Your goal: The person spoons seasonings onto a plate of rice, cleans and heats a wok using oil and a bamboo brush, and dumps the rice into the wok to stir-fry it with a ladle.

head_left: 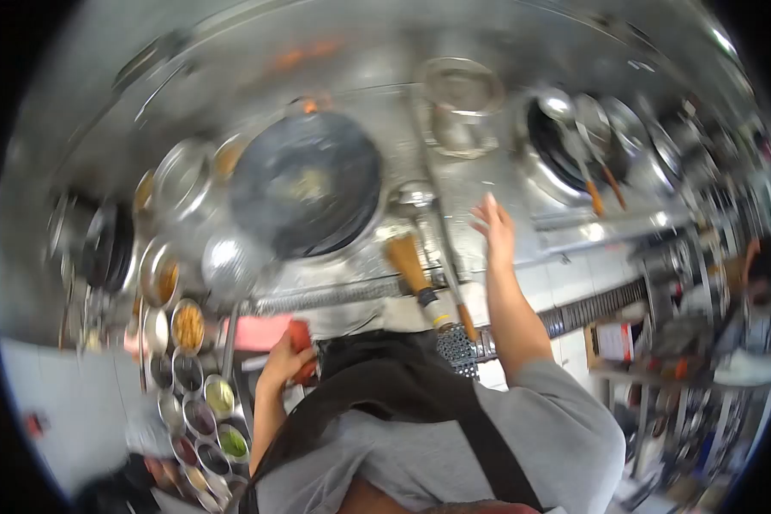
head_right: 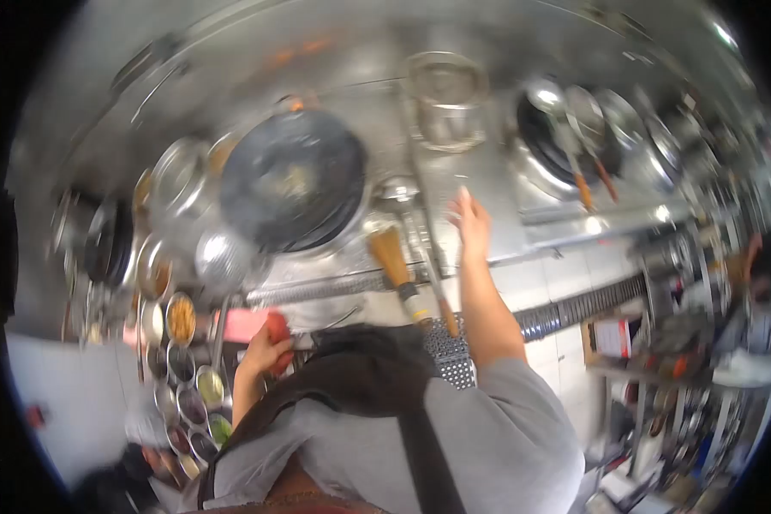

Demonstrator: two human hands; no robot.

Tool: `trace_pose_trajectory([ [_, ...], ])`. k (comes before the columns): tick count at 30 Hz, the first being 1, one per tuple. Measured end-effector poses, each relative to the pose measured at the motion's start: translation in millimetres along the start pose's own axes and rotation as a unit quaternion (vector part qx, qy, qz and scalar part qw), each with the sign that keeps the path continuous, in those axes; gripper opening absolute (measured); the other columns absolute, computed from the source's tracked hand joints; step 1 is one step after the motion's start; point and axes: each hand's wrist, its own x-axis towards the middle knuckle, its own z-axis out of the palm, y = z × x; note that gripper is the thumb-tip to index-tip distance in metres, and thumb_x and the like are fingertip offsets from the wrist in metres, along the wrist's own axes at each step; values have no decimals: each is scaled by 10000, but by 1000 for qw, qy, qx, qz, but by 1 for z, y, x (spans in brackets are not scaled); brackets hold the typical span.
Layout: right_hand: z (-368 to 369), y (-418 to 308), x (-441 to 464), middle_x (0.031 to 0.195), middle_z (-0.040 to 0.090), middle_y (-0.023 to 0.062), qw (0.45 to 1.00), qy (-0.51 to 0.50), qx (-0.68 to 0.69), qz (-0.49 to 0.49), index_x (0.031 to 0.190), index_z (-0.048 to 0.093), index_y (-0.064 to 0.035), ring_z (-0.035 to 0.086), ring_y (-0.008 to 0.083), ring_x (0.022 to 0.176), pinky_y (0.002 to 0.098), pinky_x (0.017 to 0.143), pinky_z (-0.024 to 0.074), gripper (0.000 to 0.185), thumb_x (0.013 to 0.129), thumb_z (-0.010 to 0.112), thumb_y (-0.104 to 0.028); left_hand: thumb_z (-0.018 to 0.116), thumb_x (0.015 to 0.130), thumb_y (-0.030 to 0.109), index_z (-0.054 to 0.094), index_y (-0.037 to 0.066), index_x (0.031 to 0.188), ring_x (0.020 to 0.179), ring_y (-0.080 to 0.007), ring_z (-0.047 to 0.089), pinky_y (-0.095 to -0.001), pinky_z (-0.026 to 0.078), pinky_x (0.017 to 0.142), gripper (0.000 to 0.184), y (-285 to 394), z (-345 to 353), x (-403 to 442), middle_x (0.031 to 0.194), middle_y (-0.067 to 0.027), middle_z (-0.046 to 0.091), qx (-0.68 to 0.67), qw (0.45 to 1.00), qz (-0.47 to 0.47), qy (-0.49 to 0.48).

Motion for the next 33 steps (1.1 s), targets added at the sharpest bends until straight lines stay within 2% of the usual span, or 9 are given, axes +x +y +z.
trace_pose_trajectory([
  [4,40,-56,61,945,569,249,960,-43,275,40,1125,460,103,636,312,705,395,635,560,573,856,585,-387,637,758,177,549,17,1037,773,-194,598,-325,490,662,333,-14,9,-4,952,-120,585,-203,975,-4,-85],
  [8,76,-36,105,815,627,238,950,-15,294,103,1021,505,124,655,280,623,327,472,538,264,786,478,8,556,795,154,533,-2,1050,836,-245,581,-337,469,728,300,-23,-14,37,963,-176,568,243,902,295,-202],
  [11,96,-39,117,790,631,219,972,-49,222,58,990,532,100,651,246,602,302,433,494,235,784,457,15,496,823,138,522,-17,1060,883,-284,568,-345,453,777,284,-10,-32,72,972,-218,554,702,155,664,203],
  [15,107,-59,111,811,639,232,994,-39,86,48,978,542,84,665,257,671,350,496,508,245,751,470,22,416,859,115,506,-36,1073,946,-335,551,-357,432,843,277,-11,-35,107,983,-274,536,597,22,736,319],
  [17,119,-54,119,829,643,242,891,90,-300,-329,935,595,51,666,297,742,383,614,532,226,765,464,-20,417,833,91,547,-38,977,892,-347,558,-387,427,844,232,-14,-37,116,944,-274,543,568,25,772,283],
  [20,128,-79,125,930,652,195,818,-32,-514,-258,970,641,-6,647,293,886,390,748,518,250,788,497,-100,437,809,89,554,-28,944,882,-339,560,-392,422,851,214,3,-40,109,872,-234,566,571,51,797,191],
  [23,140,-79,137,948,668,145,703,-143,-637,-280,963,666,-29,656,288,875,387,755,525,253,821,484,-132,460,762,64,568,7,809,907,-311,539,-367,415,864,131,38,-50,71,767,-145,565,461,563,559,-398],
  [27,143,-56,141,982,659,155,741,-143,-626,-198,937,687,-53,635,296,942,386,794,519,249,823,485,-142,456,779,113,585,40,799,908,-285,543,-389,395,887,150,-64,-33,108,783,-128,568,585,497,589,-253],
  [33,104,-88,124,1022,630,200,817,-105,-535,-188,962,659,4,597,342,994,413,853,490,240,772,520,-37,532,757,165,597,61,824,681,-253,553,-389,435,657,139,4,-37,86,767,-115,577,469,775,355,-231],
])
